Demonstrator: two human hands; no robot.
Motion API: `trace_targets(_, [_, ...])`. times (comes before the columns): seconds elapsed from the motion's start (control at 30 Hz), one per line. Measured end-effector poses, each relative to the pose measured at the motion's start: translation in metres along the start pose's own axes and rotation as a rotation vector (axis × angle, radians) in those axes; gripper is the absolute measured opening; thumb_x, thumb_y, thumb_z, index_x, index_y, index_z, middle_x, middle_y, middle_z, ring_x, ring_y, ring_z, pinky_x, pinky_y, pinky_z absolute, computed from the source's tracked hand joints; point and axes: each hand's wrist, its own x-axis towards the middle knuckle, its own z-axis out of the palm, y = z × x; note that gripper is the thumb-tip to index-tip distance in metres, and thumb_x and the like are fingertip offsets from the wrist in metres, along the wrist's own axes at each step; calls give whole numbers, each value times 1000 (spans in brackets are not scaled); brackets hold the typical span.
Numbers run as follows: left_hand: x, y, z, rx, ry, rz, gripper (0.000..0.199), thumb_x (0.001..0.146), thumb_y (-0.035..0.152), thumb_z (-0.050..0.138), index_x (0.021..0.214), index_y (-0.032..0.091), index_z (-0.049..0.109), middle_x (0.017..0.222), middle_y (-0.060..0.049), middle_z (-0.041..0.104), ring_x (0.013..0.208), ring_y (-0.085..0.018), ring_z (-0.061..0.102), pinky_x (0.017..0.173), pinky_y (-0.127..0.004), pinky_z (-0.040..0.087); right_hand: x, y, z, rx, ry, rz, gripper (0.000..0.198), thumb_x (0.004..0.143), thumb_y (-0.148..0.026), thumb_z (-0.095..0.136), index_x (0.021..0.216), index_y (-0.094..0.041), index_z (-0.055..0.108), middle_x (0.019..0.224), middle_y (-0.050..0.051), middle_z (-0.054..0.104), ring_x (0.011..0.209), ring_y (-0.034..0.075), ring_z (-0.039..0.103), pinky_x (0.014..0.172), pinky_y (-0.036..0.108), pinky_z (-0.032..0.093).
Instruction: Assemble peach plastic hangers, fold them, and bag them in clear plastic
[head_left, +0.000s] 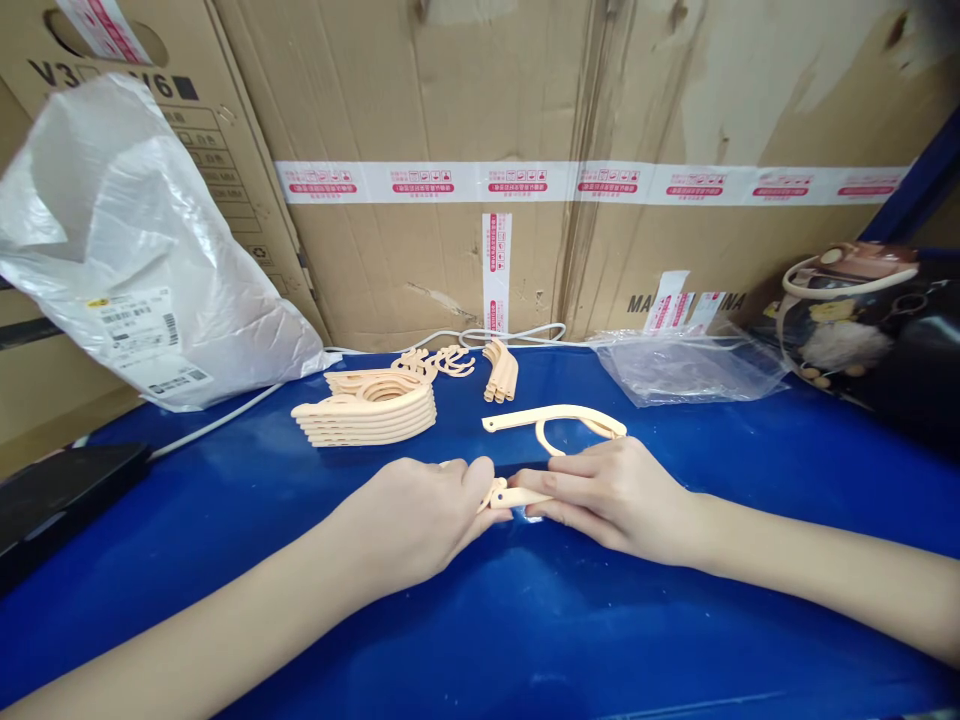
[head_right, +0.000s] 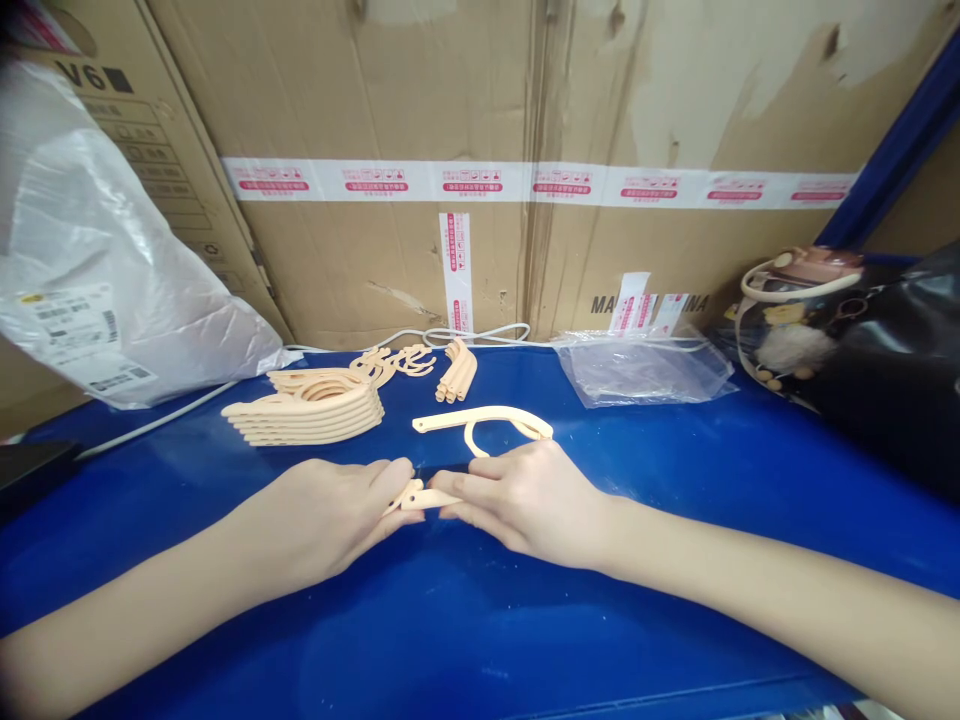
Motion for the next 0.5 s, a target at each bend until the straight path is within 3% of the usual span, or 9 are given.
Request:
trace_targets(0.13, [-1,-1,1,36,84,33,46,104,34,9,78,18,44,58,-1,55,45,-16,56,40,-26,22,0,-1,0,17,16,11,32,101,-31,41,112,-16,67,71,0,68,55,9,60,54,22,40])
trace_targets(0.33, [0,0,-5,-108,-98,-60,31,102,38,32,79,20,42,63,0,61,48,-17,59,42,-25,24,0,0,0,-70,40,-26,34,102,-31,39,110,-17,68,65,-1,64,49,9,55,51,24,36])
trace_targets(0.5, [1,-2,-4,-217,-114,-93,27,101,39,38,81,20,43,67,1,64,53,-18,61,46,-26,27,0,1,0,-100,48,-37,35,102,-32,38,109,-17,69,62,-1,63,48,9,54,51,24,34])
